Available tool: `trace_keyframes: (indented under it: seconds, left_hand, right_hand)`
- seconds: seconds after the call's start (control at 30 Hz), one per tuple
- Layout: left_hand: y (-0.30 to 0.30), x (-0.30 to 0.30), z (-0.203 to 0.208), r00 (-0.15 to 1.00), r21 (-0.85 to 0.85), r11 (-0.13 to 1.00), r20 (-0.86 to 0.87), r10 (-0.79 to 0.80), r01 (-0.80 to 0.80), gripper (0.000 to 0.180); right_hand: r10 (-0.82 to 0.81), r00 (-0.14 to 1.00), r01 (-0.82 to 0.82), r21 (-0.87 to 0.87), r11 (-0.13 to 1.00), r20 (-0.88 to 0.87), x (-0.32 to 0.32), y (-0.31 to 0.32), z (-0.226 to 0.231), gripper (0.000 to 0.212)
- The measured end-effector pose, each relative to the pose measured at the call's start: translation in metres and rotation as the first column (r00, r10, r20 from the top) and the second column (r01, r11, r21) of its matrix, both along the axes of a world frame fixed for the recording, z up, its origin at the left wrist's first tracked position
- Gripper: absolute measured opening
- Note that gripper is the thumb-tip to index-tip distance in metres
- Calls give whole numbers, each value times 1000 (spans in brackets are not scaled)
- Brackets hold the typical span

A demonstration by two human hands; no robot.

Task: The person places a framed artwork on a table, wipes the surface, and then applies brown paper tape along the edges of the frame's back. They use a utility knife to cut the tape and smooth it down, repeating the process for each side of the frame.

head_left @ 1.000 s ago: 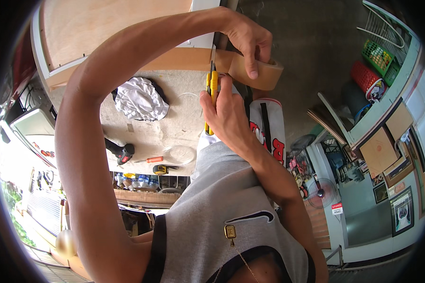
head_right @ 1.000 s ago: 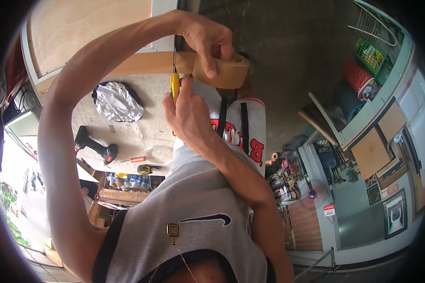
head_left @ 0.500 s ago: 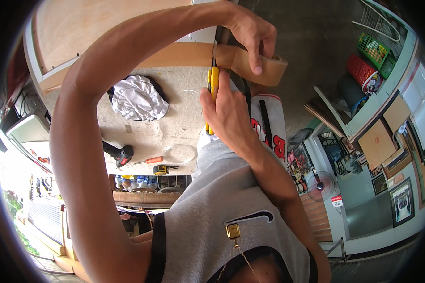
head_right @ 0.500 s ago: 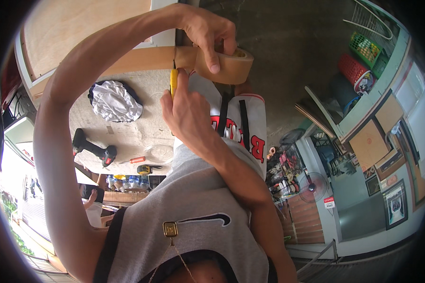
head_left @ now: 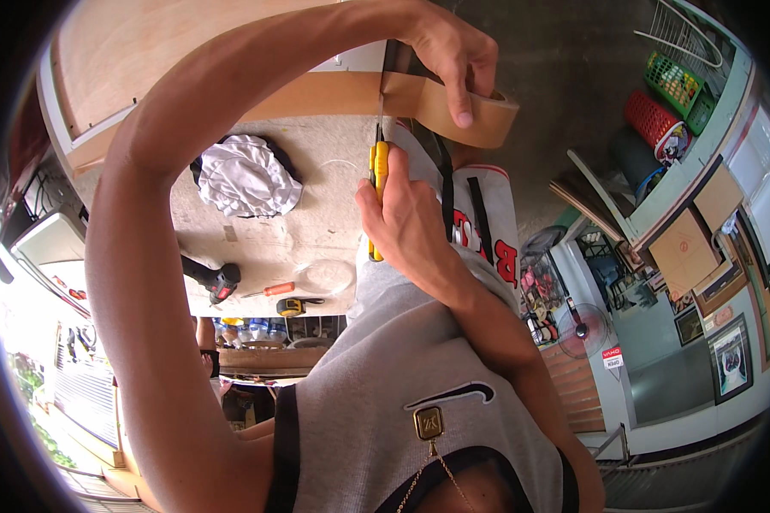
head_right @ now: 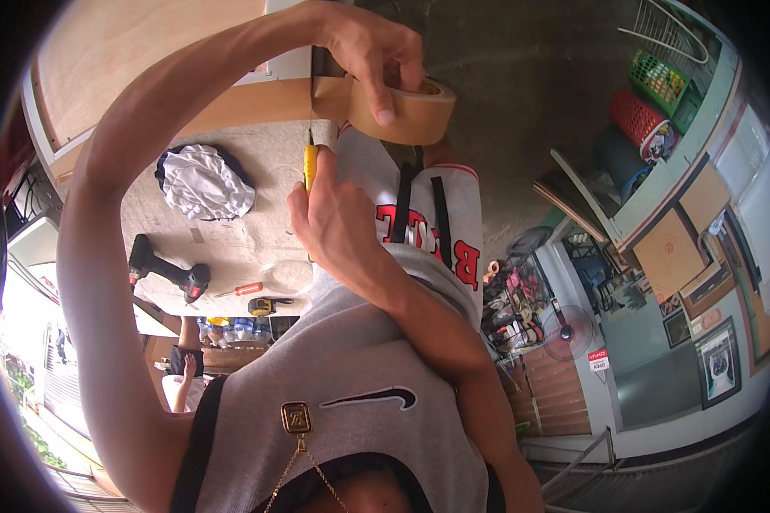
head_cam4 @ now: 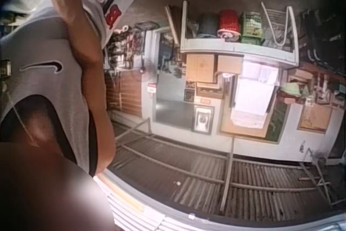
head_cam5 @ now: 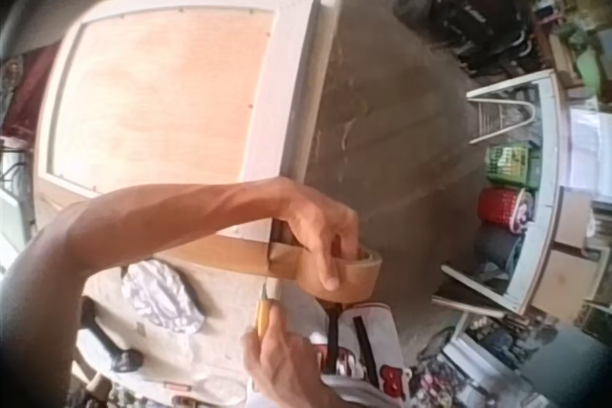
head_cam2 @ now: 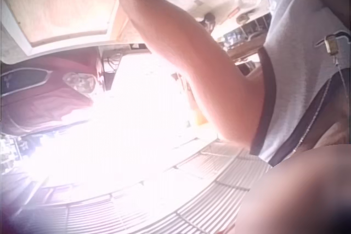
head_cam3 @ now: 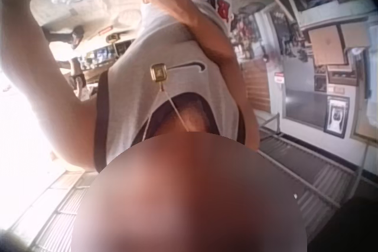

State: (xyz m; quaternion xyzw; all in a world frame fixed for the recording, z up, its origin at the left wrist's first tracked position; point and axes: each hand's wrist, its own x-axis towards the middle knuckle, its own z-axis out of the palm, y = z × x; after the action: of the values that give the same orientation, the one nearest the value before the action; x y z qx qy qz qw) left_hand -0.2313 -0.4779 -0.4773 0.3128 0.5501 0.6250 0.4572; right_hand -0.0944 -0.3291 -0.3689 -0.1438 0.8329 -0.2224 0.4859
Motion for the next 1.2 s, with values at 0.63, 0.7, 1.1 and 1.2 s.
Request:
trace_keyframes:
  seconds: [0.63,0.7,1.1,1.2]
  left_hand:
    - [-51,-5,105,680,159,661,190,708,-733,30]
    - [-98,7,118,366,117,508,-561,742,-853,35]
    - [-188,117,40,27,-52,-341,-997,78,-938,16]
    - [-224,149,31,-239,131,-661,-968,76,-739,35]
  right_hand:
    - [-89,995,97,-225,969,45,-3,75,43,49]
    - [-240,964,262,-293,919,110,-13,76,35,47]
    - [-356,933,346,-436,831,61,-181,-75,-52,25]
    - [-265,964,225,-431,874,-34,-205,-105,-58,26]
